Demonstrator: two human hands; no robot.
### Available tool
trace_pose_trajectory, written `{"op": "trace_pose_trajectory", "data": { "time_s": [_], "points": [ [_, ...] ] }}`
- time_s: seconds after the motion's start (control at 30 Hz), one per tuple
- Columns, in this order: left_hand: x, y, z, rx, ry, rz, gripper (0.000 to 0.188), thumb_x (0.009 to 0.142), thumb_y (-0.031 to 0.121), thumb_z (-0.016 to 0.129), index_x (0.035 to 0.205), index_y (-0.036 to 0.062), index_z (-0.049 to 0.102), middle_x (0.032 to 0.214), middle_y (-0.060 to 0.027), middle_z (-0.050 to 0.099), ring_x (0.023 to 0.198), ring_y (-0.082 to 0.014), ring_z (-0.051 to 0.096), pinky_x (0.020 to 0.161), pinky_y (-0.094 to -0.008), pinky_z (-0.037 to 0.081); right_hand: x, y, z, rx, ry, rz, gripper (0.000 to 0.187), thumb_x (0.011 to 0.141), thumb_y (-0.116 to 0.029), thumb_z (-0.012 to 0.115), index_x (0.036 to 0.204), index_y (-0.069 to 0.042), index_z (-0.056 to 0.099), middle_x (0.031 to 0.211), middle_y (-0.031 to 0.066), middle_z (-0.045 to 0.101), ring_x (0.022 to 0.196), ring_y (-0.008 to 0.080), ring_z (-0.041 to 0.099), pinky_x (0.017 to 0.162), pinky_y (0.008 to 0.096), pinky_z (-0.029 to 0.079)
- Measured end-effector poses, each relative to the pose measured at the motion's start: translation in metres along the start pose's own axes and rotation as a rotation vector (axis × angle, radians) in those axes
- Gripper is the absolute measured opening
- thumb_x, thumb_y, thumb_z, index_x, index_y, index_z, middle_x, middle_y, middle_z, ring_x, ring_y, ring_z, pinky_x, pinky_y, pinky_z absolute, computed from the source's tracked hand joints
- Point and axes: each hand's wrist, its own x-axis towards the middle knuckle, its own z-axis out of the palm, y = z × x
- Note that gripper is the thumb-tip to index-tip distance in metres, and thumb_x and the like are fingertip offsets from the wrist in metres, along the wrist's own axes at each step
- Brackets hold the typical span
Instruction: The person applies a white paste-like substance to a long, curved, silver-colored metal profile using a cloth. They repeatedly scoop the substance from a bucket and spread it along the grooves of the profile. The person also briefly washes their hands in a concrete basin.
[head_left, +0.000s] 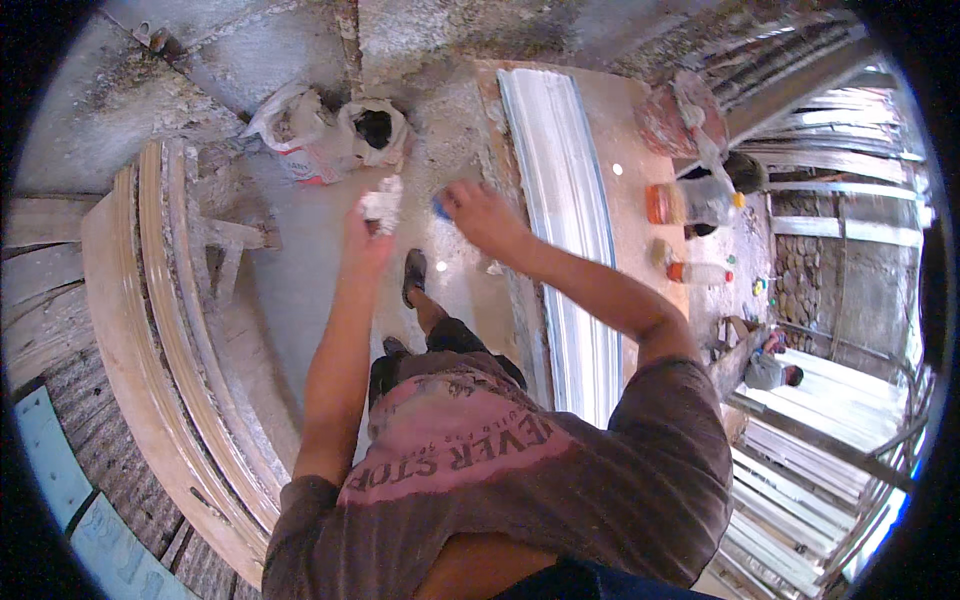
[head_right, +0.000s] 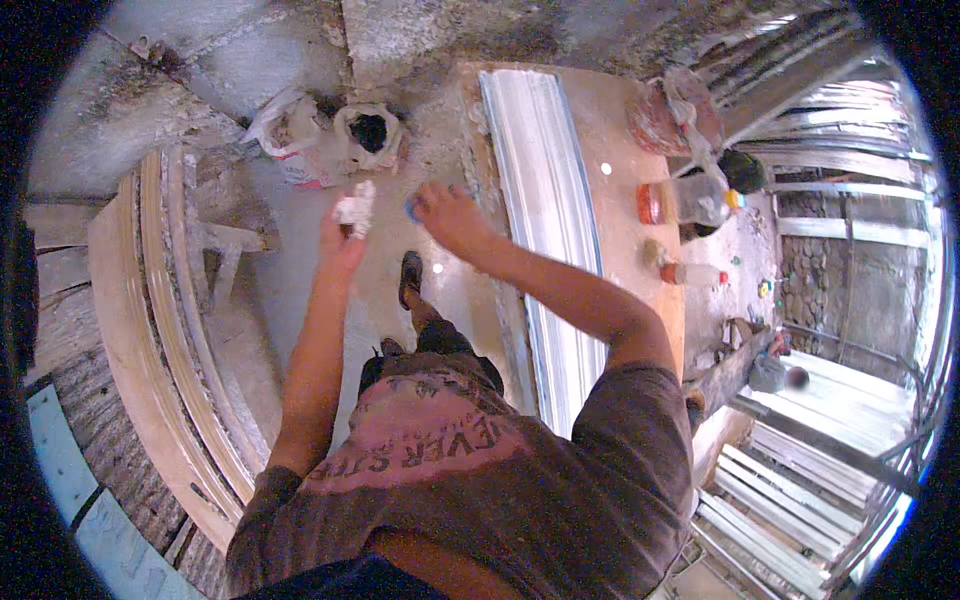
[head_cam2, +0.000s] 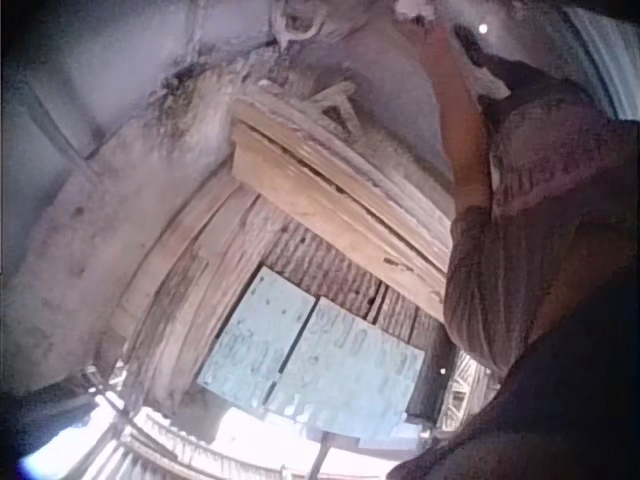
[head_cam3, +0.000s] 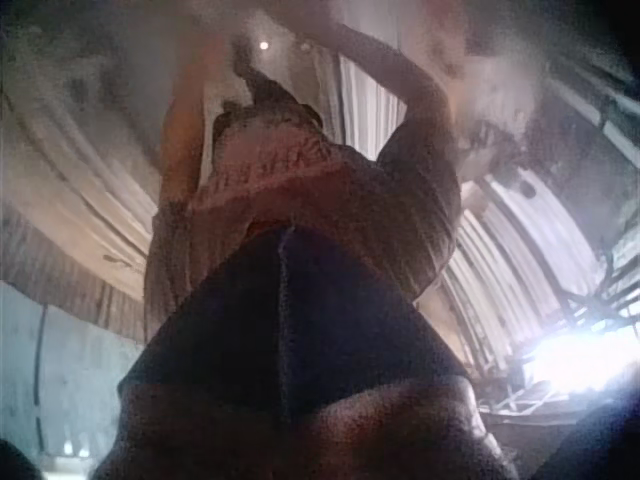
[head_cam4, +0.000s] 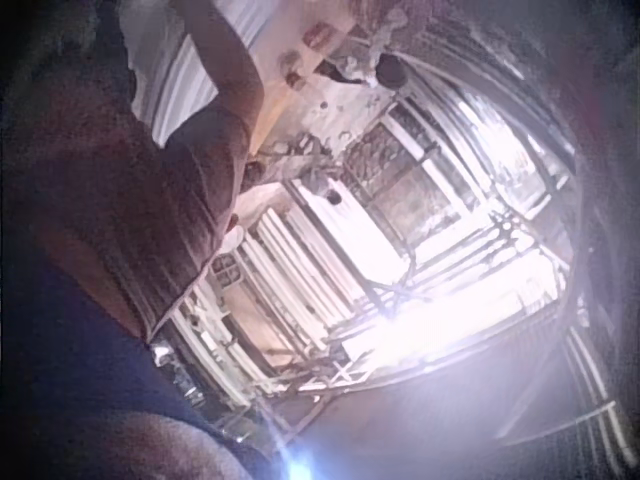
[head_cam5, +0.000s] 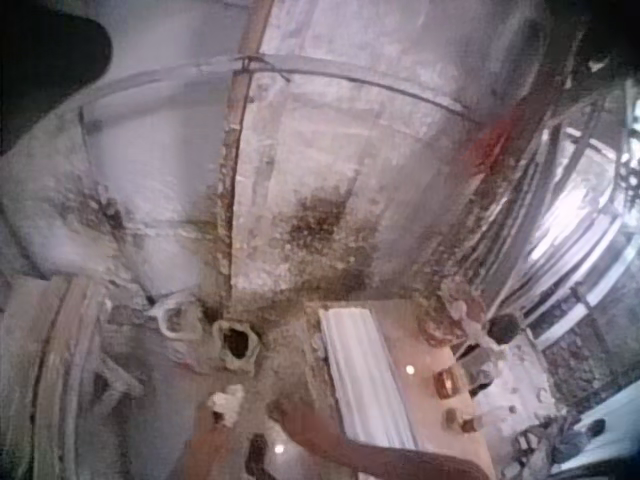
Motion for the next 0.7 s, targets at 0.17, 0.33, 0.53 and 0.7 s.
{"op": "trace_pose_trajectory", "data": {
  "time_s": [0.17, 0.33, 0.53, 0.7],
  "points": [
    [-0.018, 0.088, 0.041, -0.074, -0.045, 0.288, 0.025, 0.091, 0.022, 0.055, 0.102, 0.0004, 0.058, 0.102, -0.0128, 0.063, 0.099, -0.0263, 0.06, 0.091, -0.0379, 0.049, 0.109, 0.14, 0.092, -0.409, 0.014, 0.269, 0.013, 0.075, -0.01, 0.057, 0.084, -0.009, 0.066, 0.086, 0.0082, 0.063, 0.083, 0.0227, 0.063, 0.072, 0.0378, 0.049],
    [-0.059, 0.11, 0.022, -0.138, -0.033, 0.261, 0.029, 0.091, 0.025, 0.054, 0.107, 0.0001, 0.056, 0.11, -0.0161, 0.06, 0.106, -0.0293, 0.057, 0.093, -0.0408, 0.048, 0.143, 0.182, 0.134, -0.299, -0.27, 0.413, 0.016, 0.076, -0.005, 0.058, 0.087, -0.009, 0.07, 0.098, 0.0095, 0.066, 0.088, 0.0233, 0.065, 0.066, 0.0347, 0.052],
    [-0.09, 0.071, -0.033, -0.245, 0.093, 0.209, 0.031, 0.092, 0.025, 0.052, 0.114, 0.0036, 0.054, 0.112, -0.0138, 0.06, 0.106, -0.0273, 0.058, 0.092, -0.0407, 0.048, 0.086, 0.143, 0.123, -0.107, -0.125, 0.258, 0.014, 0.077, -0.008, 0.056, 0.083, -0.007, 0.068, 0.088, 0.0136, 0.067, 0.084, 0.0297, 0.066, 0.068, 0.04, 0.054],
    [-0.108, 0.043, -0.061, -0.205, 0.02, 0.072, 0.026, 0.094, 0.026, 0.049, 0.111, 0.0076, 0.055, 0.106, -0.0079, 0.062, 0.101, -0.0234, 0.06, 0.088, -0.0374, 0.05, 0.001, 0.085, 0.113, -0.005, -0.354, 0.312, 0.015, 0.076, -0.013, 0.057, 0.082, -0.008, 0.069, 0.087, 0.0118, 0.067, 0.082, 0.0299, 0.066, 0.067, 0.0414, 0.054]
  ]
}}
